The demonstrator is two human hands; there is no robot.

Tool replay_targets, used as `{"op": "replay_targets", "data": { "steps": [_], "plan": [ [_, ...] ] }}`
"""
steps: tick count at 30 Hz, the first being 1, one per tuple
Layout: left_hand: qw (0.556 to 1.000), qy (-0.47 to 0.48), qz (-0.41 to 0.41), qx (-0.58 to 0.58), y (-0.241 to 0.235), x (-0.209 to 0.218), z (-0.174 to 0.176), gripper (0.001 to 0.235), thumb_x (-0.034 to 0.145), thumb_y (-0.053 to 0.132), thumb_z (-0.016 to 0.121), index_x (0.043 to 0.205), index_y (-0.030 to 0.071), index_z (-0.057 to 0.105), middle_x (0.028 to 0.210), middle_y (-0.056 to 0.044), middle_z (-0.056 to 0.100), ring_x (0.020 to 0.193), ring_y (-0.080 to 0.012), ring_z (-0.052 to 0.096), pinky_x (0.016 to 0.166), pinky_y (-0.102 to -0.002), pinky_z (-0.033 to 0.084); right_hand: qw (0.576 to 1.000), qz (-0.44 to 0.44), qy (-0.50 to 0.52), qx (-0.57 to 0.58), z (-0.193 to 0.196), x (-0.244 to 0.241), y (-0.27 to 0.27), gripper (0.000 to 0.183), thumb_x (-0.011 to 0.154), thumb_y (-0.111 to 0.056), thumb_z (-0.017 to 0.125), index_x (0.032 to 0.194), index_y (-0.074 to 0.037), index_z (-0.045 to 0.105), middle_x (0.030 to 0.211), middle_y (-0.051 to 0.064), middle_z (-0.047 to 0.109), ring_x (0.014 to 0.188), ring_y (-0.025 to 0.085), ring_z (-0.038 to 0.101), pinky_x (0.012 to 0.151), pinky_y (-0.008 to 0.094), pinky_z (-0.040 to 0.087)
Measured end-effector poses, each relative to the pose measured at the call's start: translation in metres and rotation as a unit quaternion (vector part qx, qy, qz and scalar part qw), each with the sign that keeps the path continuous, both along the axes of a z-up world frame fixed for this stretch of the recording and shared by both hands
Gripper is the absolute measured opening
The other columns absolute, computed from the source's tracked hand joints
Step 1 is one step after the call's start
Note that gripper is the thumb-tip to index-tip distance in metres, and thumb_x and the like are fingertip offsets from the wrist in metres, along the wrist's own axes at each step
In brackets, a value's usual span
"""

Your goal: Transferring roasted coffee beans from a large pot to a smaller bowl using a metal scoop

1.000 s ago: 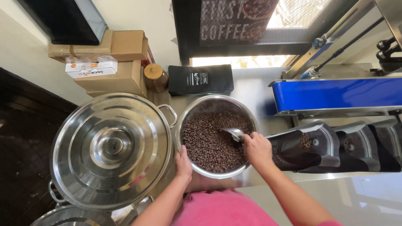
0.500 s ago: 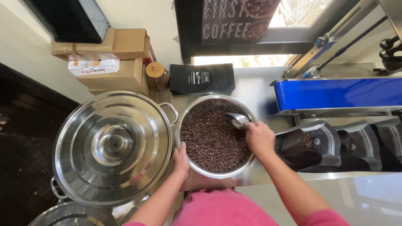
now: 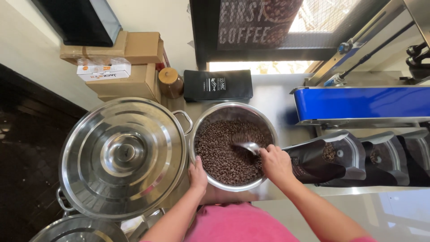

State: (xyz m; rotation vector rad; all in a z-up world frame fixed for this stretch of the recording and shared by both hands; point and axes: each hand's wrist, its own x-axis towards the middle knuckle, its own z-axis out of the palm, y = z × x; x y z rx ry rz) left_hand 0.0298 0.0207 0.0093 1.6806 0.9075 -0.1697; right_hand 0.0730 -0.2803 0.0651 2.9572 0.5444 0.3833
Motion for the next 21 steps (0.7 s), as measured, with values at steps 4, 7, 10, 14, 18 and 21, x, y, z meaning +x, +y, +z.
{"op": "replay_targets", "data": {
  "steps": [4,7,10,14,18,21],
  "plan": [
    [0.994,0.106,-0.041,-0.001,-0.018,-0.021,-0.005,0.085,0.099,0.069,0.032,0.122,-0.004,0.069,0.131,-0.03,0.067,0.127,-0.0461,0.059,0.107,-0.049,0.042,0.991,-0.063,0.057,0.106,-0.01,-0.003,0.039,0.014,0.094,-0.028,0.06,0.103,-0.026,0.071,0.087,0.006,0.062,0.073,0.035,0.067,0.052,0.052,0.052],
    [0.981,0.145,-0.13,0.011,-0.017,-0.037,-0.013,0.09,0.097,0.074,0.03,0.115,-0.004,0.073,0.13,-0.031,0.067,0.128,-0.0462,0.059,0.108,-0.049,0.042,0.988,0.008,0.105,0.11,0.01,-0.02,0.037,0.011,0.094,-0.029,0.06,0.099,-0.024,0.07,0.083,0.004,0.062,0.078,0.032,0.067,0.051,0.051,0.051],
    [0.987,0.137,-0.085,0.004,0.0,-0.032,0.023,0.082,0.093,0.074,0.037,0.114,0.004,0.072,0.122,-0.025,0.073,0.12,-0.0442,0.064,0.101,-0.049,0.046,0.985,-0.086,0.114,0.094,0.06,-0.01,0.018,0.021,0.094,-0.029,0.061,0.106,-0.034,0.078,0.091,-0.001,0.07,0.071,0.026,0.071,0.049,0.044,0.056],
    [0.996,0.054,-0.068,0.034,0.02,0.0,0.026,0.07,0.097,0.064,0.037,0.137,0.015,0.067,0.138,-0.02,0.068,0.129,-0.0439,0.06,0.105,-0.049,0.045,0.987,-0.13,0.039,0.082,0.049,0.036,0.001,0.014,0.099,-0.032,0.058,0.098,-0.023,0.07,0.081,0.007,0.06,0.068,0.037,0.063,0.047,0.052,0.047],
    [0.995,-0.083,0.01,-0.054,0.015,0.017,0.001,0.06,0.102,0.047,0.047,0.139,0.003,0.064,0.144,-0.017,0.066,0.138,-0.0314,0.058,0.116,-0.039,0.04,0.95,-0.191,0.218,0.115,0.036,0.052,0.027,0.027,0.101,-0.043,0.052,0.106,-0.027,0.073,0.101,0.007,0.071,0.09,0.041,0.071,0.071,0.055,0.055],
    [0.999,-0.051,0.015,-0.003,0.016,0.013,-0.009,0.065,0.101,0.052,0.045,0.134,0.001,0.067,0.138,-0.022,0.068,0.133,-0.0387,0.06,0.111,-0.044,0.043,0.942,-0.15,0.272,0.132,0.06,0.032,0.039,0.027,0.099,-0.042,0.055,0.116,-0.035,0.075,0.106,0.004,0.07,0.096,0.04,0.071,0.076,0.056,0.055]
  ]
}}
